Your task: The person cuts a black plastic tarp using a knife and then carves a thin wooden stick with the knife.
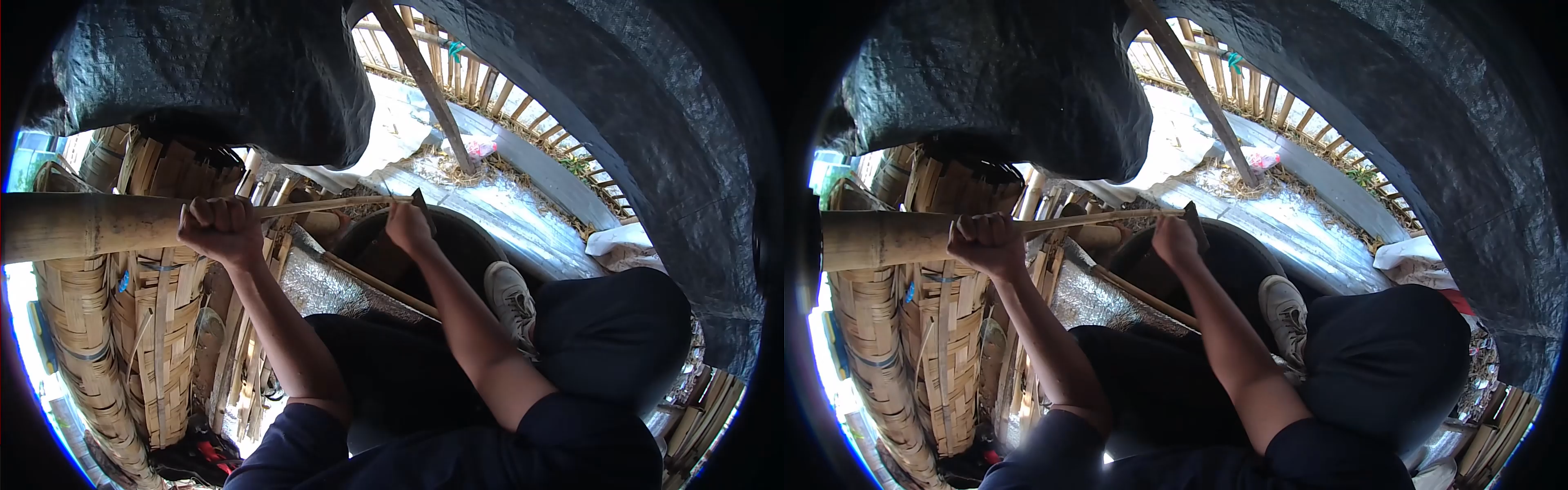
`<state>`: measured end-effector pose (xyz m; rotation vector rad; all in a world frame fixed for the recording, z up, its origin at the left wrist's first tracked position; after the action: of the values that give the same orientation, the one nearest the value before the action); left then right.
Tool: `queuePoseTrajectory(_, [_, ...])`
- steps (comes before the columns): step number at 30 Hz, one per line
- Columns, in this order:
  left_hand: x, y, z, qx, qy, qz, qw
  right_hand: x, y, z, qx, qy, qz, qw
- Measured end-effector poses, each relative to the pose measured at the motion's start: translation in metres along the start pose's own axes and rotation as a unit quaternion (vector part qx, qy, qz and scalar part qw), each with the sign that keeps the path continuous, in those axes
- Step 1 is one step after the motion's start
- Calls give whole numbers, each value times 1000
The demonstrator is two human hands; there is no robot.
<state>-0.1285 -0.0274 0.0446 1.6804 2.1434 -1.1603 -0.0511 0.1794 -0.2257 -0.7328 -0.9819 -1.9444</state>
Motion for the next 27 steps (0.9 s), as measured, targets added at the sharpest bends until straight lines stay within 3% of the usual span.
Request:
queuePoseTrajectory(3, [3,-3,-9,38,10,0,999,-9,-6,7,34,24,-55,998])
queuePoseTrajectory(5, [8,-2,-15,26,8,0,1000,66,24,18,98,-21,60,993])
queuePoseTrajectory(6, [10,-1,-16,16,2,4,1000,71,27,10,100,-21,60,993])
queuePoseTrajectory(8, [9,1,-15,21,-10,8,1000,82,38,27,-43,-47,90,994])
queuePoseTrajectory(10, [7,-1,-15,31,-16,7,999,70,24,9,-10,-53,72,996])
queuePoseTrajectory(12, [-4,-2,9,-27,-42,-20,999,65,19,-7,26,-55,59,996])
queuePoseTrajectory(15, [-12,0,36,-99,-46,-30,994,85,31,-1,-31,-19,80,996])
queuePoseTrajectory(16, [-11,-3,21,-22,-3,-27,999,94,44,4,-29,-13,74,997])
queuePoseTrajectory(19, [-3,-1,-3,54,-2,-10,998,98,57,11,-15,12,49,999])
queuePoseTrajectory(21, [3,2,-9,33,-6,1,999,77,48,17,-24,42,69,996])
queuePoseTrajectory(22, [4,2,-11,16,-4,2,1000,34,25,3,6,101,-8,995])
queuePoseTrajectory(25, [8,0,-17,13,1,7,1000,10,11,19,43,97,-68,992])
queuePoseTrajectory(26, [11,0,-19,13,3,10,1000,38,23,30,-23,58,52,997])
queuePoseTrajectory(27, [12,0,-24,26,-2,17,1000,57,35,31,-23,59,48,997])
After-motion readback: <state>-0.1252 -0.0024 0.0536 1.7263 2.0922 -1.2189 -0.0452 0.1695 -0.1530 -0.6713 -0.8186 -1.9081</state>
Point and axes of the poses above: each hand's wrist, its own y-axis away from the middle knuckle, its own z-axis out of the back of the hand, x = y × z, the point moved 10 cm from there along -y, towards the middle knuckle, and after that the axes turned 10 degrees about -z, right-handed, at the moved point
